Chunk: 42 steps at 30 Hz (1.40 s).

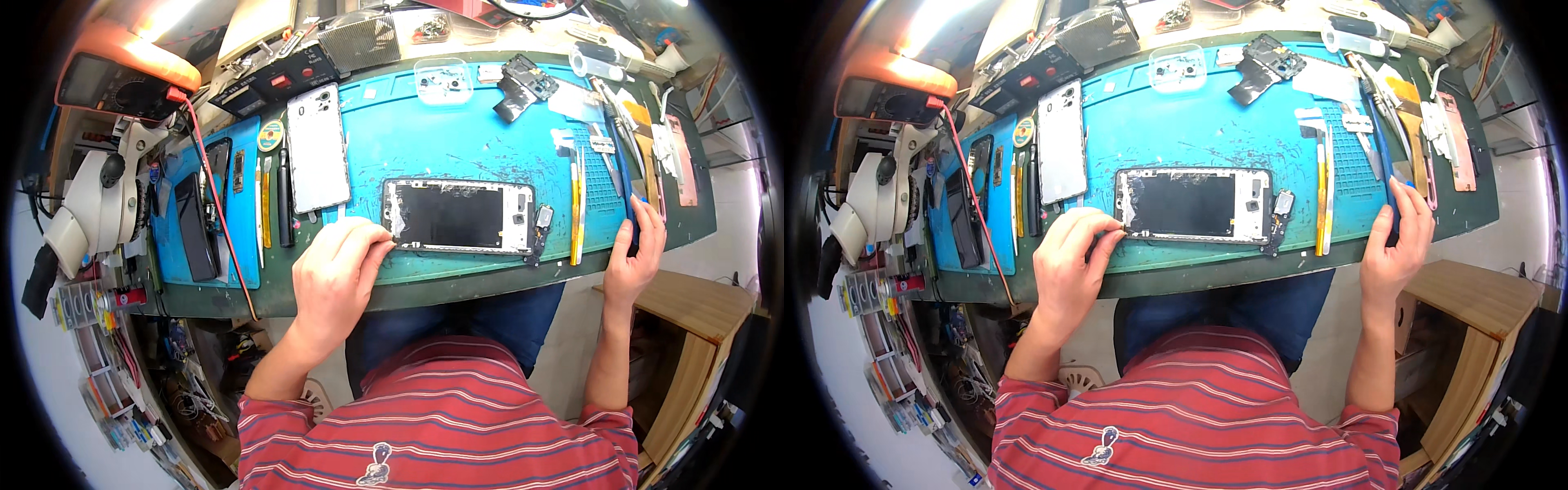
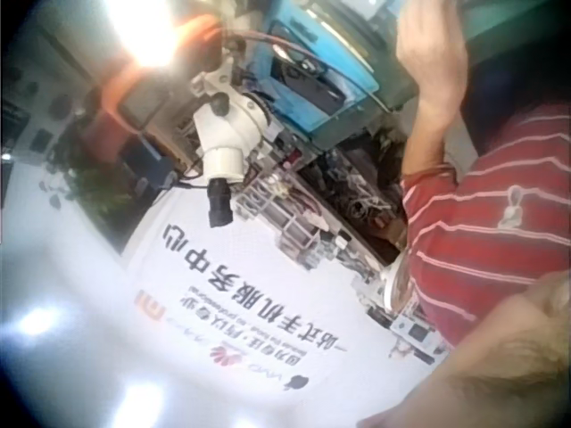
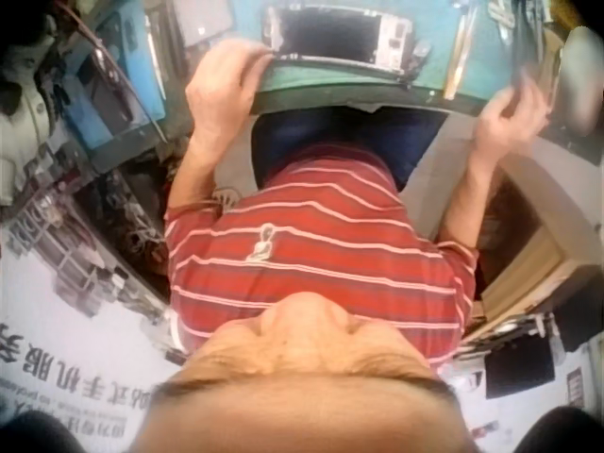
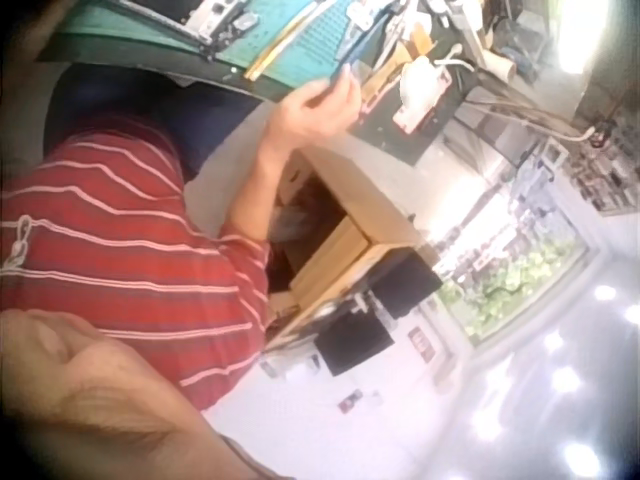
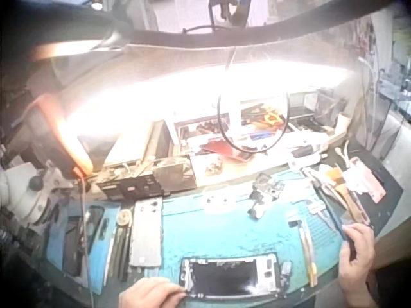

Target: The person cleans the interior of a disassembled smartphone using a brush and pencil, then retrieves and applies a red sealing strip around the device's perimeter. The person works at a cluttered electronics repair bench with various tools and phone parts visible.

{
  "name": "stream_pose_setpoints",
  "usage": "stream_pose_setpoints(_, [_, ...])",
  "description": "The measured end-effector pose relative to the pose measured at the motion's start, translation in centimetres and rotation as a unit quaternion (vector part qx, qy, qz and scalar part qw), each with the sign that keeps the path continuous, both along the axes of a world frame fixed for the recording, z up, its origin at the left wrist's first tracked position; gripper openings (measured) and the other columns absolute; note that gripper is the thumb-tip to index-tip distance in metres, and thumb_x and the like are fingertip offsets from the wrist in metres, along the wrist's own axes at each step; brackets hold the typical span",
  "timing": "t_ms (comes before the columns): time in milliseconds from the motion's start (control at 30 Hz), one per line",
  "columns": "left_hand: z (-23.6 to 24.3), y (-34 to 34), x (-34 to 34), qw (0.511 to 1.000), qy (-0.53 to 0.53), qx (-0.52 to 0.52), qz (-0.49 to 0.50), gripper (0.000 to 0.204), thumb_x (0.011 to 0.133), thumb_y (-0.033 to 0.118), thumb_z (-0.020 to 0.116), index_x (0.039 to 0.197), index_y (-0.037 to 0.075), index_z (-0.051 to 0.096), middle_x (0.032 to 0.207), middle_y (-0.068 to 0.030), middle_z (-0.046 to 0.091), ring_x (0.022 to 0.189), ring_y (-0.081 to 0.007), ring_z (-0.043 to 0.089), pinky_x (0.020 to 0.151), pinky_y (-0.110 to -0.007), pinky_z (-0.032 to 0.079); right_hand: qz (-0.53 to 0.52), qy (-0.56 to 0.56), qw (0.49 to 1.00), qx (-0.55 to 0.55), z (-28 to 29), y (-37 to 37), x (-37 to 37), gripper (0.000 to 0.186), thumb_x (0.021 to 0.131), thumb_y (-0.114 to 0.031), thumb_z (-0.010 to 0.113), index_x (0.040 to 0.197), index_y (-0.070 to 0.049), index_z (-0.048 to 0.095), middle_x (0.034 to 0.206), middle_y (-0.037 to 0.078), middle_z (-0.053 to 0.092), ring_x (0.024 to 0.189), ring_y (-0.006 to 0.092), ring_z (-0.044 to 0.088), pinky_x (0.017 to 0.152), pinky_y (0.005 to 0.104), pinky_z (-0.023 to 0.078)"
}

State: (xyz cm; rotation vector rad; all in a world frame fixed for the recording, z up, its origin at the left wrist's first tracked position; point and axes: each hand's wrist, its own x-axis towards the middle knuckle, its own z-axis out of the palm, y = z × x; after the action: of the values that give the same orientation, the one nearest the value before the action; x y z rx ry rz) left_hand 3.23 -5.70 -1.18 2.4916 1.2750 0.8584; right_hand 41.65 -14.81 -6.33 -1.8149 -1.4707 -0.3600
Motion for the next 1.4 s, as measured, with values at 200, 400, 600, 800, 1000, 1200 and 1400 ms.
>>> stream_pose_setpoints(200, [0.7, 0.4, -0.2, 0.997, 0.042, -0.058, -0.024, 0.017, 0.087, 0.0, 0.079, 0.096, 0.004, 0.066, 0.092, -0.01, 0.067, 0.082, -0.0312, 0.067, 0.072, -0.04, 0.055, -0.046, -0.055, 0.997, 0.023, 1.1, 0.0, -1.1, 0.037, 0.097, 0.002, 0.066, 0.133, -0.003, 0.072, 0.132, 0.012, 0.066, 0.121, 0.0332, 0.061, 0.107, 0.0447, 0.048])
stream_pose_setpoints(400, [-0.3, 0.3, -0.2, 0.997, 0.051, -0.023, -0.049, 0.017, 0.09, -0.002, 0.073, 0.099, 0.003, 0.06, 0.097, -0.0129, 0.065, 0.086, -0.0349, 0.065, 0.073, -0.042, 0.053, 0.069, 0.019, 0.997, -0.016, 3.6, 0.8, -4.3, 0.036, 0.094, -0.002, 0.073, 0.13, -0.004, 0.073, 0.125, 0.014, 0.066, 0.11, 0.0331, 0.061, 0.099, 0.0433, 0.049])
stream_pose_setpoints(600, [-1.6, 0.0, -0.9, 0.997, -0.053, 0.0, -0.064, 0.024, 0.087, -0.007, 0.073, 0.099, 0.004, 0.056, 0.1, -0.0121, 0.066, 0.086, -0.0321, 0.065, 0.073, -0.039, 0.054, 0.103, 0.04, 0.986, -0.128, 4.3, 3.0, -6.4, 0.037, 0.092, -0.003, 0.075, 0.129, -0.003, 0.073, 0.118, 0.013, 0.064, 0.105, 0.0313, 0.064, 0.09, 0.0414, 0.052])
stream_pose_setpoints(800, [-0.6, -2.6, -3.2, 0.992, -0.091, 0.039, -0.074, 0.032, 0.081, -0.014, 0.075, 0.109, 0.001, 0.068, 0.103, -0.0109, 0.069, 0.091, -0.0303, 0.069, 0.078, -0.039, 0.057, 0.061, 0.11, 0.981, -0.146, 4.8, 3.6, -5.7, 0.035, 0.094, 0.005, 0.067, 0.127, -0.003, 0.073, 0.114, 0.014, 0.065, 0.098, 0.0302, 0.066, 0.082, 0.0388, 0.054])
stream_pose_setpoints(1000, [3.0, -7.1, -7.7, 0.986, -0.047, -0.124, -0.098, 0.038, 0.076, -0.018, 0.071, 0.105, 0.006, 0.079, 0.096, -0.0095, 0.073, 0.085, -0.0286, 0.071, 0.071, -0.036, 0.058, 0.027, 0.02, 0.99, -0.139, 4.9, 3.5, -4.7, 0.034, 0.097, -0.002, 0.069, 0.13, -0.006, 0.072, 0.119, 0.013, 0.067, 0.106, 0.0326, 0.065, 0.095, 0.0421, 0.052])
stream_pose_setpoints(1200, [3.2, -6.2, -7.4, 0.983, -0.136, -0.122, -0.009, 0.027, 0.082, -0.009, 0.081, 0.106, 0.004, 0.079, 0.092, -0.008, 0.076, 0.072, -0.021, 0.069, 0.061, -0.031, 0.055, -0.098, -0.156, 0.975, -0.123, 4.5, 2.1, -1.7, 0.036, 0.099, -0.008, 0.071, 0.134, -0.01, 0.072, 0.124, 0.011, 0.067, 0.116, 0.0329, 0.061, 0.103, 0.0456, 0.048])
stream_pose_setpoints(1400, [0.2, -4.5, -2.7, 0.937, -0.182, -0.112, -0.276, 0.031, 0.082, 0.008, 0.087, 0.112, 0.004, 0.079, 0.067, -0.0014, 0.058, 0.055, -0.0159, 0.058, 0.048, -0.031, 0.043, -0.108, -0.008, 0.974, -0.197, 3.7, 0.7, 1.9, 0.028, 0.107, -0.018, 0.064, 0.131, -0.004, 0.07, 0.106, 0.011, 0.067, 0.09, 0.03, 0.067, 0.082, 0.041, 0.055])
